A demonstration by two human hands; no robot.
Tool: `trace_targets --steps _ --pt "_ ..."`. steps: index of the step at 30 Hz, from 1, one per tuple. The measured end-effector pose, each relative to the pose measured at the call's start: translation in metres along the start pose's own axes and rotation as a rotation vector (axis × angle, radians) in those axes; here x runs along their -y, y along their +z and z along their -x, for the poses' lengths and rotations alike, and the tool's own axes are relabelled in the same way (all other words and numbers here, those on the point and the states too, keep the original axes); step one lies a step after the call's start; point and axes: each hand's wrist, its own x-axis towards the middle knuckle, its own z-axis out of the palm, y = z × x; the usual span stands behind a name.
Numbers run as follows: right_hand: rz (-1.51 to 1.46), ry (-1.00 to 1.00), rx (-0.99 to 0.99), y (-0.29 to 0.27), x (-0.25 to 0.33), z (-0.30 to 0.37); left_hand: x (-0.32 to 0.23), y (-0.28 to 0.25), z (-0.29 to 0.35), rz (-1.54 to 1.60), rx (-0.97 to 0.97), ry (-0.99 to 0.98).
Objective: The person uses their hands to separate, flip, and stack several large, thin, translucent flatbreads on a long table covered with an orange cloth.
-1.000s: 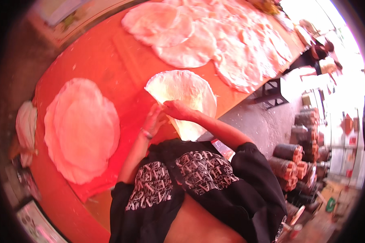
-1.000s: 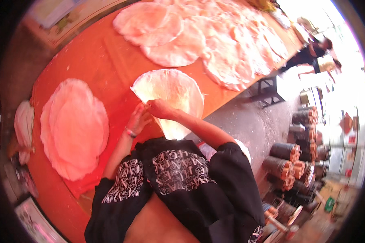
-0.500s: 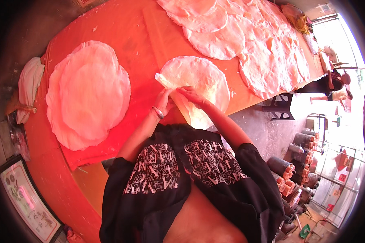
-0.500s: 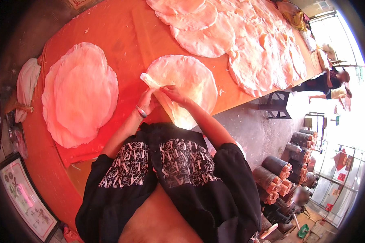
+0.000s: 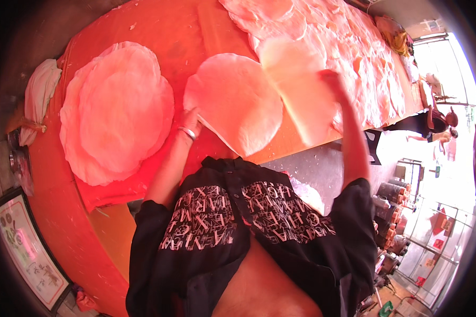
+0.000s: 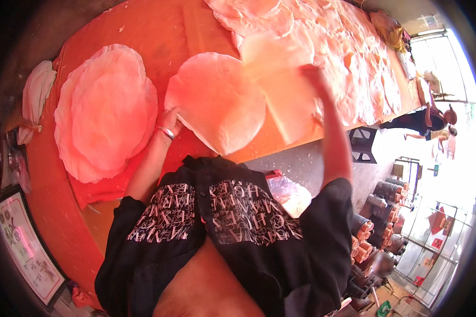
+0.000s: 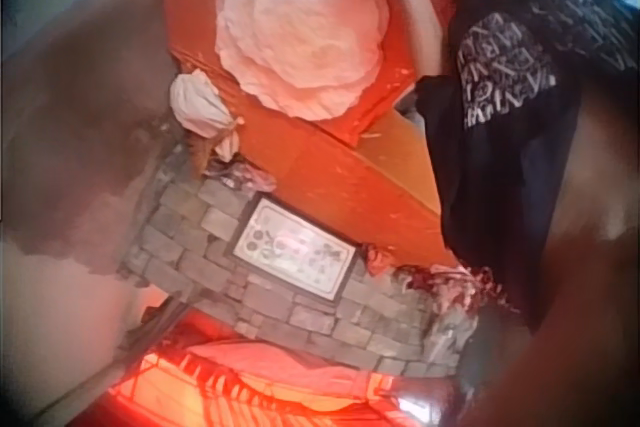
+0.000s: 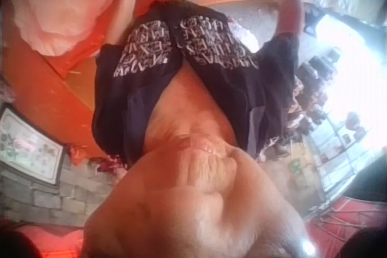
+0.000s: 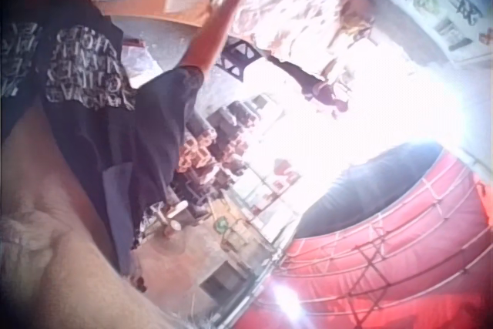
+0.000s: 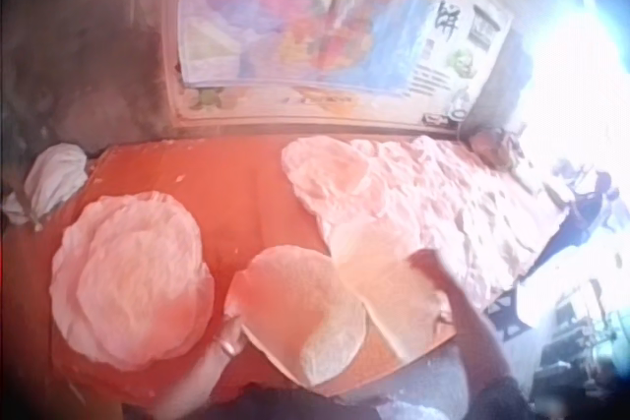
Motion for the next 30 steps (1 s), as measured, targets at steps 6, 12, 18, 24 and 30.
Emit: trace_targets --steps 6,12,18,24,30 --pt "0.475 0.050 -0.235 -0.111 0.117 -0.054 -0.040 -0.024 -0.003 0.102 0.024 -0.092" --pt "0.953 -0.335 -0.275 0.068 0.137 -0.080 -0.027 -0.035 0.009 0.173 0.070 -0.050" --pt "0.609 -0.590 0.612 0.213 0.071 0.003 -0.029 -0.026 0.022 0.313 0.180 -0.085" --pt "0.745 -0.633 0.797 0.216 0.054 0.059 -0.046 0.000 0.049 0.457 0.275 0.043" --pt "0.760 -0.530 0.768 0.203 0.068 0.063 -0.024 -0.019 0.006 0.107 0.066 -0.010"
